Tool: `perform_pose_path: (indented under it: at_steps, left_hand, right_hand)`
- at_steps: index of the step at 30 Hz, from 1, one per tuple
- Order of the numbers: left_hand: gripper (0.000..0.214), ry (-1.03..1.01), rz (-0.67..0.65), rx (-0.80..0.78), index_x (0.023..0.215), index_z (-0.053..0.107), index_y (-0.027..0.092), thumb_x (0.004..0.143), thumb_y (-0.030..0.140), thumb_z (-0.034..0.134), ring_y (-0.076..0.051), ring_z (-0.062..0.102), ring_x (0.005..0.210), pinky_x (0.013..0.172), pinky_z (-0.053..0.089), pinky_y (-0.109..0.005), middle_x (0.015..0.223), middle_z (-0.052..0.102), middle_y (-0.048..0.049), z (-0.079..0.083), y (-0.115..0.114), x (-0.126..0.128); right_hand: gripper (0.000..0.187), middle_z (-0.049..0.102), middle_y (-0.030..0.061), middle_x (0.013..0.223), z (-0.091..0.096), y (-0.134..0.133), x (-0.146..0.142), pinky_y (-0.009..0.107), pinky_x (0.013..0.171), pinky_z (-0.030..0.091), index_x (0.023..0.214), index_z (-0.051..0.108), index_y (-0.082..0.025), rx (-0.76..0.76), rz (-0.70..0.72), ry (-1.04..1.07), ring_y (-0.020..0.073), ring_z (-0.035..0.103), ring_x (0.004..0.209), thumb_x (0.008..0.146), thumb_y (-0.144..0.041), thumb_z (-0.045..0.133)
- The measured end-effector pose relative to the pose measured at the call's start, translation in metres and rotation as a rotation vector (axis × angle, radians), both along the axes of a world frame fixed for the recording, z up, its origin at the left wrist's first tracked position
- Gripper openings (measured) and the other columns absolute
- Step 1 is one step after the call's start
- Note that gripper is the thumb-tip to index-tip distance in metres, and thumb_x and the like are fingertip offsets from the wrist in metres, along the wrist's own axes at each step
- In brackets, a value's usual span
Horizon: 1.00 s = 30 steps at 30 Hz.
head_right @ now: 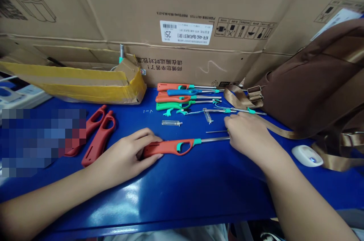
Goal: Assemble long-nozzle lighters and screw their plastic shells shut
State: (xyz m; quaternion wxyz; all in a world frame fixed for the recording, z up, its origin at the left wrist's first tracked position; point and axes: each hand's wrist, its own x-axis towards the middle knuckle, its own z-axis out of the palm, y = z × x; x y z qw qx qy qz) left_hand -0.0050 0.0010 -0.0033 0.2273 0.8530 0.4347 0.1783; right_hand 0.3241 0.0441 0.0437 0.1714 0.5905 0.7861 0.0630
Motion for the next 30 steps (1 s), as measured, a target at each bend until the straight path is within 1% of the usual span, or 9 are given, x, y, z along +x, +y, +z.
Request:
perform_pose_path:
  at_steps: [3, 5, 8, 12, 14, 17, 21, 25, 30]
  left_hand:
    - [0.021, -0.024, -0.004, -0.016, 0.115, 0.065, 0.023, 0.094, 0.028, 0.065, -0.02, 0.067, 0.092, 0.082, 0.054, -0.035, 0.11, 0.063, -0.0032, 0.0, 0.0, 0.0]
    - [0.021, -0.049, -0.015, -0.025, 0.115, 0.065, 0.022, 0.094, 0.027, 0.065, -0.019, 0.066, 0.092, 0.081, 0.054, -0.034, 0.109, 0.063, -0.0029, 0.0, 0.0, 0.001]
    - [0.022, -0.094, -0.036, -0.037, 0.116, 0.065, 0.022, 0.094, 0.025, 0.065, -0.018, 0.065, 0.094, 0.084, 0.053, -0.032, 0.11, 0.063, -0.0033, 0.0, -0.001, 0.003]
    - [0.022, -0.106, -0.041, -0.049, 0.115, 0.065, 0.021, 0.093, 0.025, 0.066, -0.017, 0.064, 0.09, 0.077, 0.052, -0.029, 0.108, 0.062, -0.0036, 0.0, -0.003, 0.004]
    - [0.023, -0.105, -0.047, -0.053, 0.115, 0.065, 0.02, 0.093, 0.023, 0.066, -0.016, 0.063, 0.086, 0.073, 0.051, -0.028, 0.106, 0.061, -0.0032, 0.001, -0.004, 0.004]
    - [0.024, -0.122, -0.066, -0.054, 0.117, 0.065, 0.019, 0.092, 0.021, 0.065, -0.014, 0.06, 0.082, 0.072, 0.05, -0.026, 0.105, 0.06, -0.0031, 0.002, -0.007, 0.005]
    - [0.024, -0.127, -0.081, -0.074, 0.117, 0.064, 0.018, 0.093, 0.021, 0.062, -0.014, 0.059, 0.079, 0.071, 0.05, -0.026, 0.104, 0.059, -0.0035, 0.002, -0.009, 0.006]
    - [0.024, -0.118, -0.08, -0.084, 0.117, 0.065, 0.018, 0.093, 0.022, 0.063, -0.014, 0.058, 0.079, 0.071, 0.049, -0.027, 0.103, 0.059, -0.0036, 0.001, -0.009, 0.006]
    - [0.024, -0.133, -0.074, -0.071, 0.117, 0.065, 0.017, 0.093, 0.022, 0.063, -0.014, 0.058, 0.079, 0.073, 0.05, -0.027, 0.103, 0.06, -0.0038, 0.0, -0.008, 0.007]
  right_hand:
    - [0.014, 0.069, 0.0108, 0.09, -0.001, -0.003, -0.013, 0.044, 0.081, 0.048, 0.084, 0.061, -0.019, 0.07, 0.209, 0.219, 0.031, 0.064, 0.091, 0.093, -0.016, 0.051]
    - [0.014, 0.066, 0.0107, 0.097, -0.006, -0.007, -0.026, 0.043, 0.085, 0.049, 0.097, 0.06, -0.018, 0.152, 0.352, 0.46, 0.028, 0.063, 0.094, 0.099, -0.02, 0.046]
    - [0.018, 0.062, 0.0111, 0.108, -0.018, -0.013, -0.045, 0.034, 0.079, 0.052, 0.114, 0.054, -0.019, 0.151, 0.388, 0.741, 0.0227, 0.063, 0.094, 0.104, -0.021, 0.038]
    - [0.028, 0.06, 0.0095, 0.112, -0.031, -0.015, -0.054, 0.034, 0.069, 0.053, 0.128, 0.049, -0.023, 0.116, 0.39, 0.778, 0.0205, 0.063, 0.084, 0.105, -0.018, 0.034]
    - [0.026, 0.06, 0.0081, 0.111, -0.034, -0.014, -0.054, 0.035, 0.075, 0.054, 0.125, 0.051, -0.024, 0.059, 0.373, 0.798, 0.0197, 0.063, 0.085, 0.105, -0.018, 0.035]
    - [0.021, 0.059, 0.0078, 0.114, -0.035, -0.013, -0.053, 0.036, 0.089, 0.054, 0.123, 0.052, -0.025, 0.011, 0.364, 0.906, 0.0206, 0.062, 0.101, 0.104, -0.021, 0.044]
    - [0.033, 0.057, 0.0078, 0.122, -0.04, -0.013, -0.057, 0.036, 0.1, 0.052, 0.127, 0.053, -0.026, -0.008, 0.434, 1.007, 0.0205, 0.059, 0.115, 0.096, -0.016, 0.057]
    - [0.031, 0.06, 0.0075, 0.118, -0.046, -0.015, -0.064, 0.033, 0.095, 0.054, 0.122, 0.06, -0.025, 0.073, 0.51, 1.065, 0.02, 0.064, 0.11, 0.093, -0.015, 0.065]
    - [0.024, 0.065, 0.0066, 0.105, -0.047, -0.015, -0.072, 0.032, 0.084, 0.058, 0.111, 0.067, -0.024, 0.262, 0.51, 1.152, 0.0198, 0.067, 0.098, 0.089, -0.022, 0.075]
